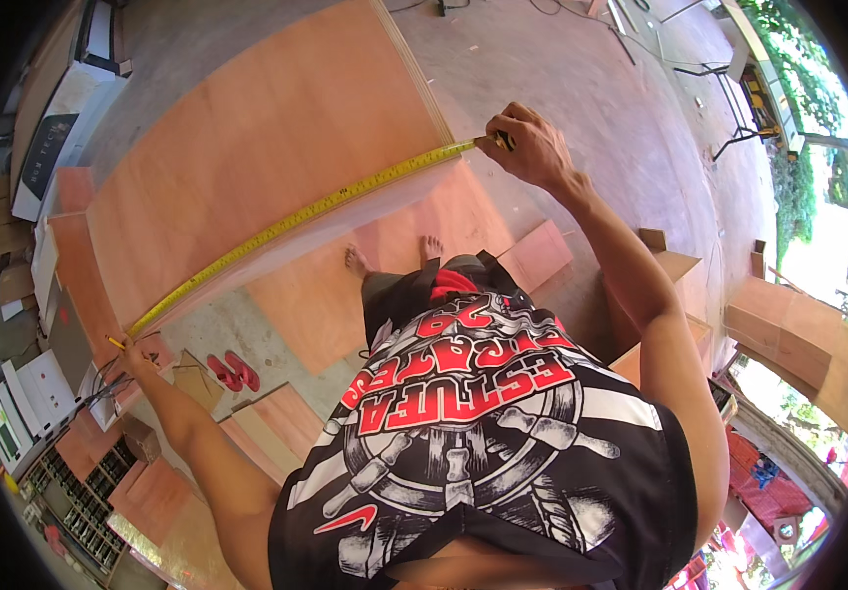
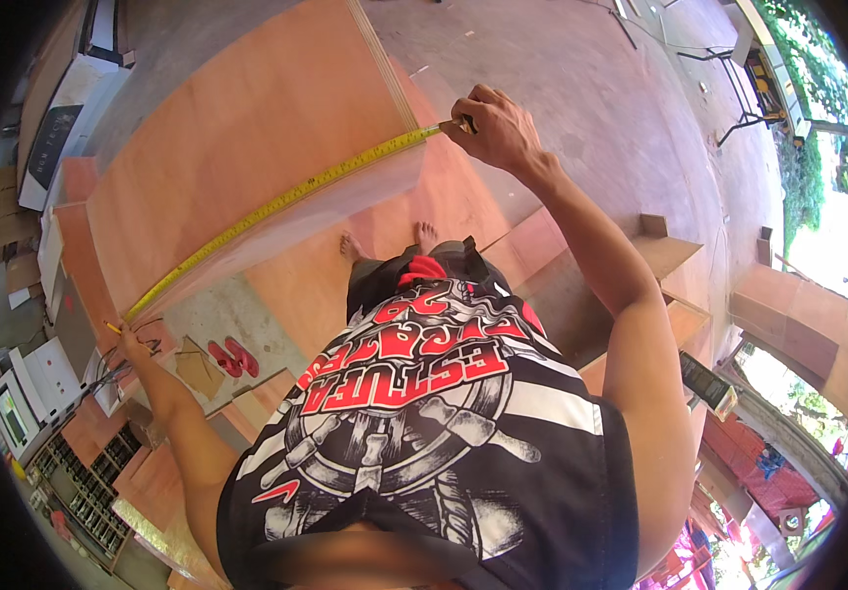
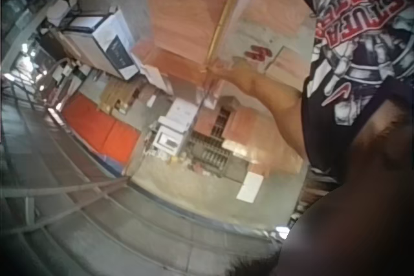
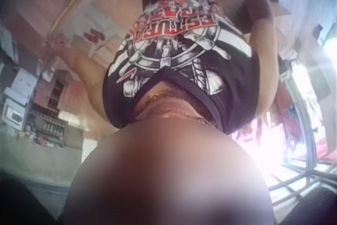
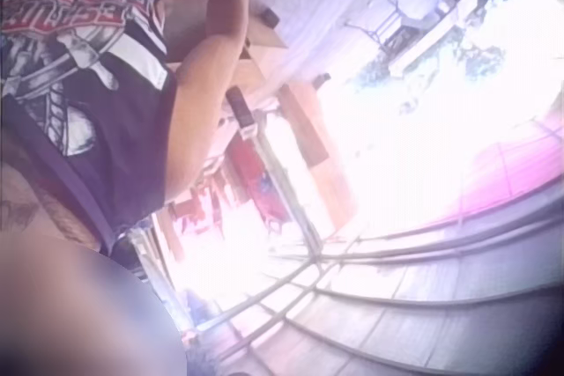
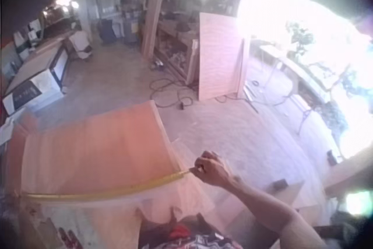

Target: The person measures and marks a large board with a tape measure and pencil, then uses a straightedge and utility knife to score and cut the board. They handle multiple boards and tools while working on the workshop floor.

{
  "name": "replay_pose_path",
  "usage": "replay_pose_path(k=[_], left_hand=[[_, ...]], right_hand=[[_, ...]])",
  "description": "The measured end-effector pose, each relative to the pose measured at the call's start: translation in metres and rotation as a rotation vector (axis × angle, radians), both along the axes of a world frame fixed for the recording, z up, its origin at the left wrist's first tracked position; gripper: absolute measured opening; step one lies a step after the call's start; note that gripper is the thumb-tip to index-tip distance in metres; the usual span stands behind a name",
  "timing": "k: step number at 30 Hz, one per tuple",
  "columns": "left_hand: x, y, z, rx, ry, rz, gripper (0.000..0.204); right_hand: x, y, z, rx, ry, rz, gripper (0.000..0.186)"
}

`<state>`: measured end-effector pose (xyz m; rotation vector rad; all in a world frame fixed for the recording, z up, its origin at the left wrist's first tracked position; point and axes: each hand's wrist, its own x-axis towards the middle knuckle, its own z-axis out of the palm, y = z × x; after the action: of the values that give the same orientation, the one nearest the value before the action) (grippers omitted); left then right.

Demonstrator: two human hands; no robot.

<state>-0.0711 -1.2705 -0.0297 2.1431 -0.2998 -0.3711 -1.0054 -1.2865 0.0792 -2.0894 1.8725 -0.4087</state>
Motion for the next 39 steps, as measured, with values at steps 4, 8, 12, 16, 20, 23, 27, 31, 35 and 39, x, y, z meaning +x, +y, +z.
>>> replay_pose_path(k=[4, 8, 12, 16, 20, 23, 27, 31, 35, 39], left_hand=[[0.001, 0.001, -0.004, -0.005, 0.027, 0.025, 0.049], [0.001, 0.004, -0.008, 0.006, 0.035, 0.042, 0.047], [-0.002, 0.005, -0.013, 0.015, 0.042, 0.052, 0.045], [-0.007, 0.009, -0.015, 0.022, 0.053, 0.074, 0.044], [-0.012, 0.012, -0.019, 0.03, 0.065, 0.089, 0.043], [-0.011, 0.013, -0.024, 0.031, 0.078, 0.09, 0.043], [-0.004, 0.011, -0.032, 0.001, 0.118, 0.017, 0.041], [0.005, 0.018, -0.028, -0.065, 0.172, -0.112, 0.04], [-0.002, 0.025, -0.019, -0.041, 0.156, -0.031, 0.037], [-0.024, 0.021, -0.013, -0.023, 0.146, -0.009, 0.033]], right_hand=[[0.001, -0.002, 0.002, 0.016, 0.016, 0.014, 0.025], [0.0, -0.004, 0.0, 0.033, 0.003, 0.02, 0.026], [0.0, -0.003, -0.002, 0.037, 0.011, 0.013, 0.026], [0.002, -0.002, -0.002, 0.037, 0.011, 0.001, 0.026], [0.003, -0.002, 0.0, 0.033, 0.024, 0.001, 0.026], [0.003, -0.001, -0.001, 0.015, 0.017, 0.002, 0.025], [0.002, 0.0, -0.005, 0.012, 0.017, 0.0, 0.024], [0.004, -0.003, -0.007, 0.003, -0.005, -0.002, 0.025], [0.007, -0.002, -0.006, 0.033, 0.0, -0.042, 0.025], [0.008, -0.001, -0.005, 0.046, 0.006, -0.048, 0.025]])
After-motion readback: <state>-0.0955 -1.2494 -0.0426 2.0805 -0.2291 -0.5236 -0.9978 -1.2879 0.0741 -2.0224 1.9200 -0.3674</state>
